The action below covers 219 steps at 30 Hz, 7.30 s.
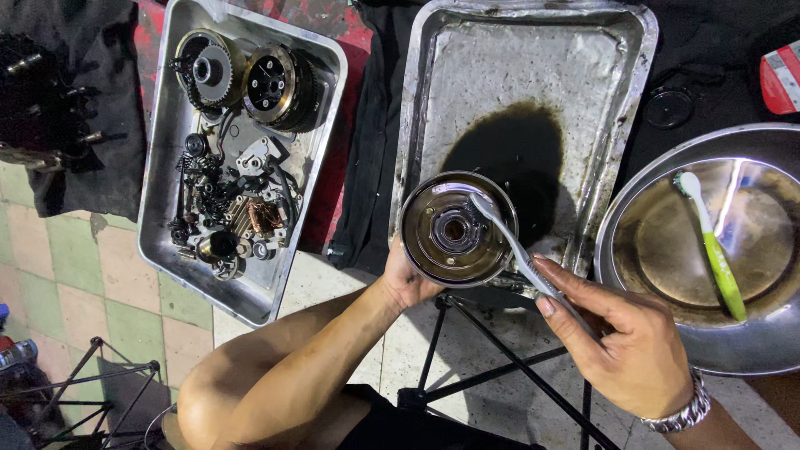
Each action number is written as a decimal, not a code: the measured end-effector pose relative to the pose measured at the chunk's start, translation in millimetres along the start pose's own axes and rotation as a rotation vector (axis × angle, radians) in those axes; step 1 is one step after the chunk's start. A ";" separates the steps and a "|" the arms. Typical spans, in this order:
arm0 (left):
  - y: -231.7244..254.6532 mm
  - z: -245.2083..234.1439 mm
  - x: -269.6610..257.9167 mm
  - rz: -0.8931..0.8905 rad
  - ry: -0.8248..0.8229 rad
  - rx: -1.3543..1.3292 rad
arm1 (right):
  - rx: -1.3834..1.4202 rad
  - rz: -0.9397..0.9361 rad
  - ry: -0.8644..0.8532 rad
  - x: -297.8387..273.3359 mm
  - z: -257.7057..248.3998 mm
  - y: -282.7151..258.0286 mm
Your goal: The person scrubs a cylindrical mechanical part with a toothbrush, repeatedly dipping it into a metal bowl of liquid and brushing it over a tray. The person rotates the part to clean different sides and places it into the bowl after scrubbing.
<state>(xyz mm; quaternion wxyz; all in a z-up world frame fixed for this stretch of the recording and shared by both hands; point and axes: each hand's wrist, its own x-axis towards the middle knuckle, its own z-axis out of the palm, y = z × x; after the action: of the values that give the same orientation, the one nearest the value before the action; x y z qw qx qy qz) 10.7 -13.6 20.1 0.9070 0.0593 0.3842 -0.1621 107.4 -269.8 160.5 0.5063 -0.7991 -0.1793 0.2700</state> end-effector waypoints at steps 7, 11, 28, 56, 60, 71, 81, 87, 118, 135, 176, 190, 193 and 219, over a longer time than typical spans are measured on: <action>-1.7 8.0 -6.7 -0.011 0.040 0.083 | -0.104 0.286 -0.051 -1.0 0.0 2.5; -3.0 7.3 -7.1 -0.005 0.005 0.095 | -0.046 0.144 -0.009 -0.8 -0.8 1.6; 4.2 0.3 -8.8 0.119 -0.140 0.174 | -0.195 0.130 0.065 7.8 -7.0 0.9; 5.2 -10.3 -3.9 0.132 -0.151 0.302 | -0.217 0.006 -0.108 4.0 -9.1 -8.3; 2.8 -6.5 -4.9 0.126 -0.183 0.295 | -0.208 -0.047 -0.038 4.0 -10.3 -4.0; 0.5 6.7 -1.5 0.171 -0.209 0.399 | -0.343 0.269 -0.103 2.7 -10.2 0.6; 2.6 41.5 18.6 0.235 0.106 0.601 | -0.499 0.448 -0.220 14.9 -0.1 -4.4; 8.1 56.2 18.9 0.381 0.297 1.108 | -0.035 0.076 0.091 7.5 11.7 29.2; 11.3 106.0 30.0 0.852 0.240 2.303 | -0.117 0.197 0.080 -7.8 43.5 92.0; 42.3 77.2 -19.7 0.537 0.020 2.090 | -0.747 0.103 0.211 -45.2 64.2 -16.2; 68.6 110.6 0.3 0.615 -0.094 2.023 | -0.838 0.145 0.136 9.1 80.5 -25.9; 72.8 130.4 -17.6 0.074 -0.086 1.639 | -0.658 0.265 0.114 11.8 97.9 -31.0; 74.3 133.9 -19.6 0.050 -0.073 1.666 | -0.609 0.344 0.033 14.2 100.6 -34.9; 52.7 128.7 -8.3 0.074 -0.064 1.489 | -0.849 0.082 0.048 -29.0 88.7 -35.9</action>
<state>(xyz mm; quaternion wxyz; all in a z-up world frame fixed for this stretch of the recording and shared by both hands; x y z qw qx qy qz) 110.3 8.2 114.9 0.6428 0.6660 0.1438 -0.3502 29.6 -207.7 170.0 0.1251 -0.9492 -0.2307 0.1735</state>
